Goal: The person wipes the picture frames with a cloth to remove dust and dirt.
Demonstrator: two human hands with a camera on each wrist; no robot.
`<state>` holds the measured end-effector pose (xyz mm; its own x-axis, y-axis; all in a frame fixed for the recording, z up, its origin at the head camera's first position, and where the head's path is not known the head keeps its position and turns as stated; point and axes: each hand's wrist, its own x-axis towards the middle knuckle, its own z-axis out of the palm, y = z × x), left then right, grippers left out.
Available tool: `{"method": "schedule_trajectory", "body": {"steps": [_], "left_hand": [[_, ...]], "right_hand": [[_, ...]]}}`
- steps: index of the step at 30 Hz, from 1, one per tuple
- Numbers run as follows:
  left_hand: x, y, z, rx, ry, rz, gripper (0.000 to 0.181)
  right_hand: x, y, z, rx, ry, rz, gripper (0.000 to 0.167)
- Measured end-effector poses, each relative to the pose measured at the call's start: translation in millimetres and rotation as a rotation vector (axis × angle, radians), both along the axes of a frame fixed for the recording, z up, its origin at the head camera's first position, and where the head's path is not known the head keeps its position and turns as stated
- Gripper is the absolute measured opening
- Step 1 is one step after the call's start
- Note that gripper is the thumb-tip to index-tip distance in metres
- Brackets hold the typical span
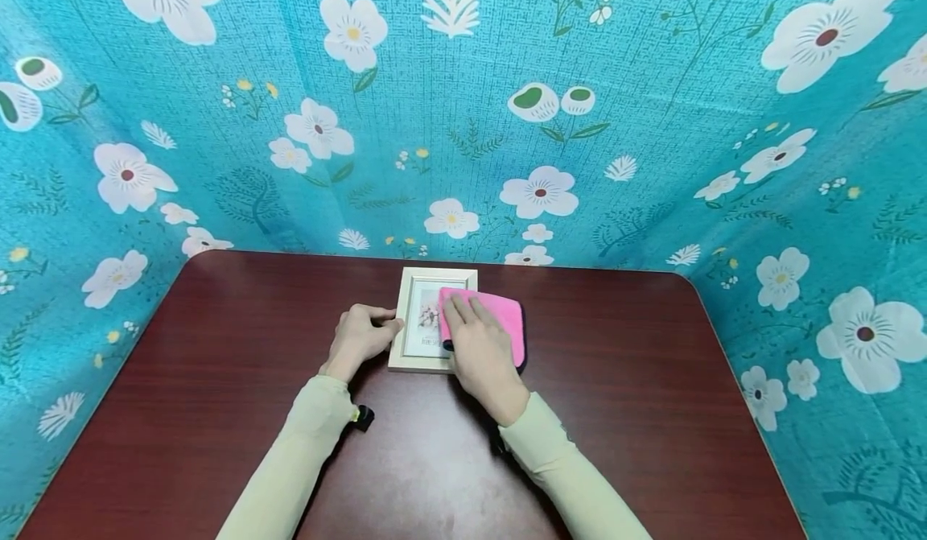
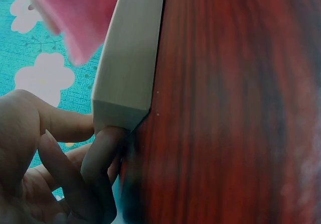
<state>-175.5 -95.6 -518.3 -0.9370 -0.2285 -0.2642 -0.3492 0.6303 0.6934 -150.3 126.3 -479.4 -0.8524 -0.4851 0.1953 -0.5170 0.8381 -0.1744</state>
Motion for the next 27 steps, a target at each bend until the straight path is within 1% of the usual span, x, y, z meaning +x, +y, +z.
{"method": "schedule_trajectory", "body": {"steps": [3, 5, 9, 12, 14, 17, 22, 27], "left_hand": [[-0.4, -0.8, -0.3, -0.005, 0.008, -0.003, 0.028], [-0.5, -1.0, -0.8, -0.005, 0.013, -0.009, 0.028], [-0.5, -1.7, -2.1, -0.003, 0.013, -0.014, 0.028], [-0.6, -2.5, -3.0, -0.005, 0.011, -0.013, 0.028], [-0.6, -3.2, -3.3, -0.007, 0.013, -0.011, 0.028], [-0.7, -3.9, -3.8, -0.006, 0.019, -0.007, 0.028], [-0.1, -3.4, -2.8, 0.002, 0.01, -0.003, 0.029], [-0.2, -1.8, -1.2, -0.007, 0.006, -0.006, 0.028]], "right_hand": [[8.2, -11.6, -0.1, -0.05, -0.035, 0.069, 0.082], [13.9, -20.2, -1.8, -0.042, -0.057, 0.105, 0.081], [23.3, -34.5, -8.7, 0.004, -0.053, 0.181, 0.078], [29.1, -41.7, -15.4, 0.076, -0.031, 0.21, 0.076], [32.9, -45.1, -18.5, 0.138, -0.024, 0.203, 0.073], [36.9, -48.8, -20.4, 0.215, -0.017, 0.172, 0.068], [38.7, -50.3, -17.8, 0.245, -0.036, 0.132, 0.064], [37.9, -45.6, -15.5, 0.259, -0.057, 0.127, 0.059]]}}
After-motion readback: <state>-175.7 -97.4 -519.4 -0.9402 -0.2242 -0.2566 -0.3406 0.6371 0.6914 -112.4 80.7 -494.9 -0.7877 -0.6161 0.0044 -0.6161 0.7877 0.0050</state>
